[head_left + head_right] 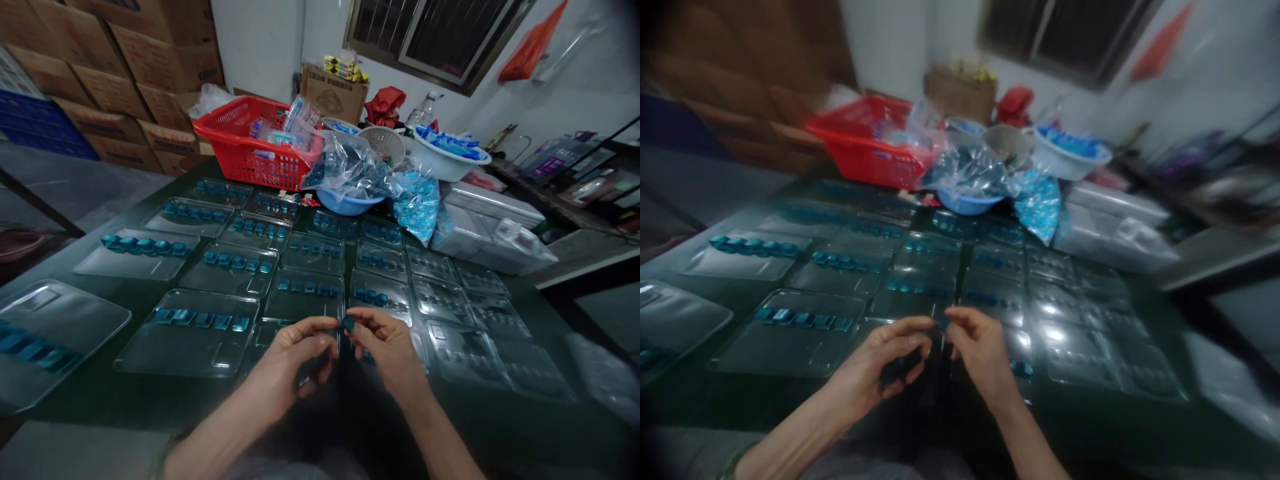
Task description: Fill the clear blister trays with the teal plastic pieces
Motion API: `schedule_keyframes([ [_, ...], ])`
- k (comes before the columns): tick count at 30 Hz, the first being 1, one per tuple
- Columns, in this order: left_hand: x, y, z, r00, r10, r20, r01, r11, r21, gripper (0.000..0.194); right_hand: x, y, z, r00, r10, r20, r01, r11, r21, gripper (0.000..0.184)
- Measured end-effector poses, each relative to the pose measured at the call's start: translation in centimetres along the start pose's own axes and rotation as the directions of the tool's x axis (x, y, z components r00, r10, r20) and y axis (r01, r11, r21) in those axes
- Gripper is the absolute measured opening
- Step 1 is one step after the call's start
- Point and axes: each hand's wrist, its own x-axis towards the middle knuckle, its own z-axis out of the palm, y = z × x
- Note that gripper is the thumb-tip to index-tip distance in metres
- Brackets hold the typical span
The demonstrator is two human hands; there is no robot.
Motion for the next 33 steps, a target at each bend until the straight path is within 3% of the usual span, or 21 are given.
schedule_keyframes([
  [3,0.5,-0.4,-0.1,0.998,0.005,-0.060,-0.004,1.000,0.024,0.036,-0.8,-0.7,1.4,0.992,0.062,0.107,-0.080,0.982,0.169,0.021],
  [7,0.2,-0.4,-0.2,0.997,0.071,-0.043,-0.067,0.995,0.071,0.035,-0.9,-1.0,2.2,0.989,0.077,0.128,-0.104,0.971,0.217,0.020],
  [11,-0.1,-0.2,-0.2,0.995,0.099,-0.015,-0.098,0.992,0.080,0.034,-0.7,-0.7,2.3,0.995,0.065,0.071,-0.075,0.984,0.159,0.018],
  [14,0.1,-0.4,-0.2,0.992,0.113,-0.053,-0.107,0.990,0.091,0.033,-0.8,-0.5,2.4,0.998,0.051,0.031,-0.053,0.996,0.073,0.017],
  [21,0.6,-0.6,-0.6,0.982,0.014,-0.191,-0.027,0.997,-0.067,0.023,-1.5,-1.1,2.4,0.997,0.039,0.061,-0.041,0.999,0.028,0.013],
  [25,0.5,-0.5,-0.2,0.977,0.004,-0.212,-0.029,0.993,-0.116,0.017,-2.3,-2.3,3.1,0.996,-0.022,0.088,0.021,1.000,0.008,0.008],
  [28,0.3,-0.4,0.0,0.984,0.023,-0.178,-0.043,0.994,-0.105,0.013,-2.4,-2.7,3.5,0.990,-0.050,0.129,0.050,0.999,0.007,0.004],
  [33,0.1,-0.4,-0.4,0.972,0.109,-0.208,-0.120,0.992,-0.042,0.019,-2.2,-2.0,3.3,0.991,-0.129,0.023,0.131,0.977,-0.168,0.008],
])
